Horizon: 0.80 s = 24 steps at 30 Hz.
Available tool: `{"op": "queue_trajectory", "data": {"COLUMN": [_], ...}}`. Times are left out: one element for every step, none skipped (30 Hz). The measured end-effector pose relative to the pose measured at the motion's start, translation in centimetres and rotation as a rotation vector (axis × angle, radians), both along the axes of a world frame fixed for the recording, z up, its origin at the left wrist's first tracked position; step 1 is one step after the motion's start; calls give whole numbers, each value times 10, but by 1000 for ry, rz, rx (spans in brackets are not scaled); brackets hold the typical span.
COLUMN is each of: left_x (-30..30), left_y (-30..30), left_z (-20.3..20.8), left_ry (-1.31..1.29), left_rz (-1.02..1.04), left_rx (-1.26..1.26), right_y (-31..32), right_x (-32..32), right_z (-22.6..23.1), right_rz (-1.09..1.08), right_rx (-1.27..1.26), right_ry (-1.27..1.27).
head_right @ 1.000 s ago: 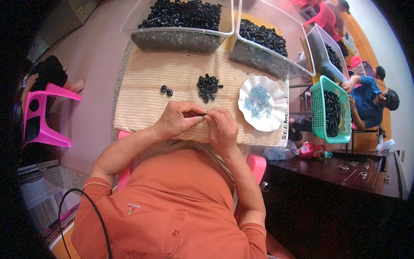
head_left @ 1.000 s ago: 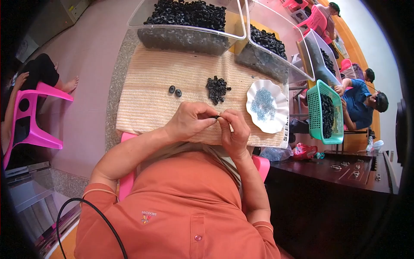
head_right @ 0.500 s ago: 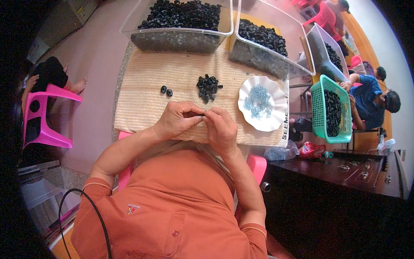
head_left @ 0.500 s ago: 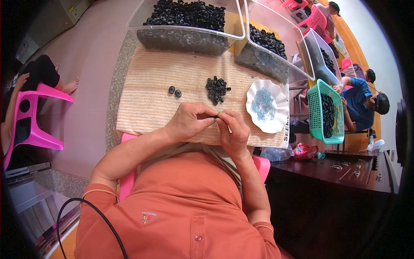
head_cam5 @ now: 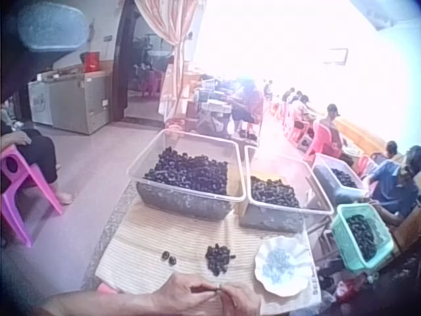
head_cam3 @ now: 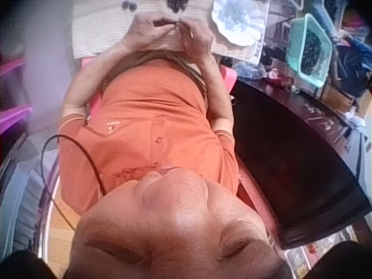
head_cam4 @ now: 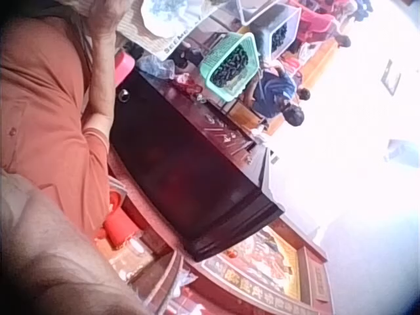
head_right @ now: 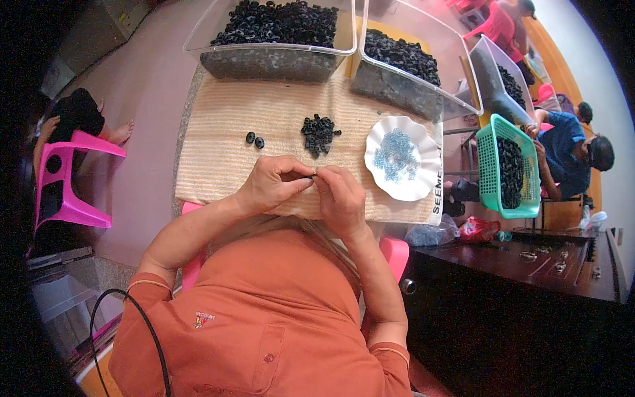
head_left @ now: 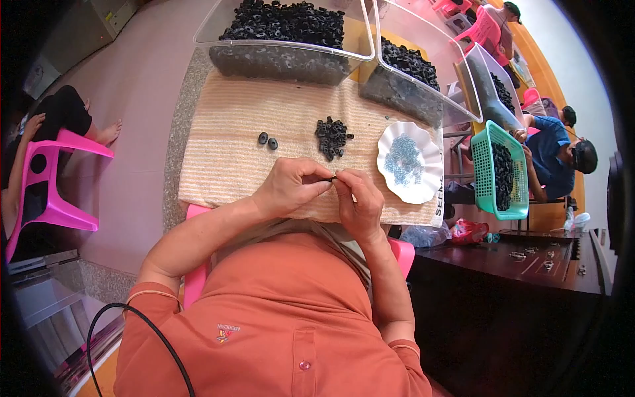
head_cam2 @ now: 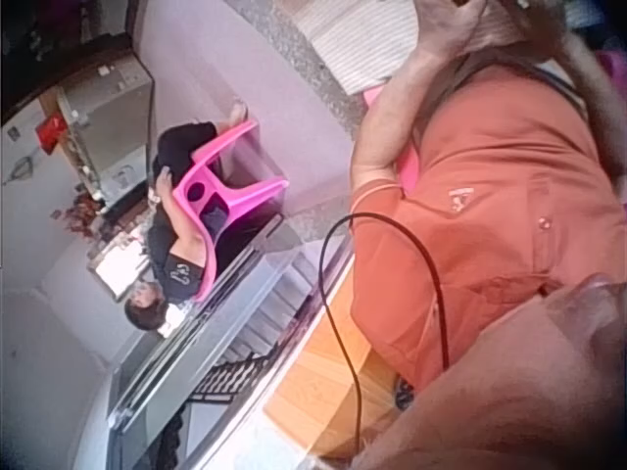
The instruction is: The person assembles small components by hand, inserting pins into black plastic pieces on the table, and reaches into a container to grab more pieces.
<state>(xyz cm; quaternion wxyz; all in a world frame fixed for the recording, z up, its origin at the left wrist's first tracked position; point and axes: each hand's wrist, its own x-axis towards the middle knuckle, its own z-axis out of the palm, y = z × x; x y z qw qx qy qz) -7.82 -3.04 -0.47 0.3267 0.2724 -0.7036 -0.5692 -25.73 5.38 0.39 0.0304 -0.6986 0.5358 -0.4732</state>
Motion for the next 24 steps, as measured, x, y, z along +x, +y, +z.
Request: {"op": "queue_trajectory", "data": {"left_x": [0,0,0,1,1,0,0,0,0,1,1,1,1,1,1,1,1,1,1,1,0,0,0,1], "left_y": [0,0,0,0,0,0,0,0,0,-1,-1,-1,-1,-1,-1,-1,-1,-1,-1,-1,-1,-1,-1,-1], "left_z": [0,0,1,3,3,3,1,0,0,0,0,1,2,3,2,2,1,0,-2,-2,-2,-1,-1,-2], "left_ry": [-2,-4,-5,-8,-11,-11,-1,9,8,6,4,4,-10,-24,-24,-20,-17,-18,-2,14,14,12,9,8], "left_rz": [0,0,-1,-2,-3,-3,-4,-5,-5,-7,-8,-8,-9,-11,-11,-10,-9,-8,-15,-22,-23,-25,-27,-25], "left_rx": [-5,-11,-11,-5,0,0,3,7,7,7,6,7,-5,-16,-15,-6,3,4,6,8,9,-9,-28,-28], "right_y": [0,-1,-1,-1,-1,-1,-1,-1,-1,0,1,1,1,2,2,2,2,2,2,3,3,3,3,2], "right_x": [0,0,1,1,1,1,1,2,2,3,3,3,2,1,1,0,-1,-2,-1,-1,-1,-2,-2,-2], "right_z": [0,0,1,1,1,1,1,0,-1,0,0,1,0,0,-1,-2,-3,-3,-4,-4,-4,-5,-7,-8], "right_rz": [0,5,10,9,6,4,4,-1,-5,-5,-6,-6,-6,0,7,7,27,47,48,52,54,53,64,79], "right_rx": [0,-1,-1,-1,4,8,8,7,6,7,46,85,87,113,138,139,164,188,189,191,193,193,190,188], "right_ry": [0,-7,-16,-16,-25,-33,-33,-41,-48,-49,-87,-125,-125,-155,-185,-185,-245,-306,-306,-324,-342,-342,-377,-413]}}
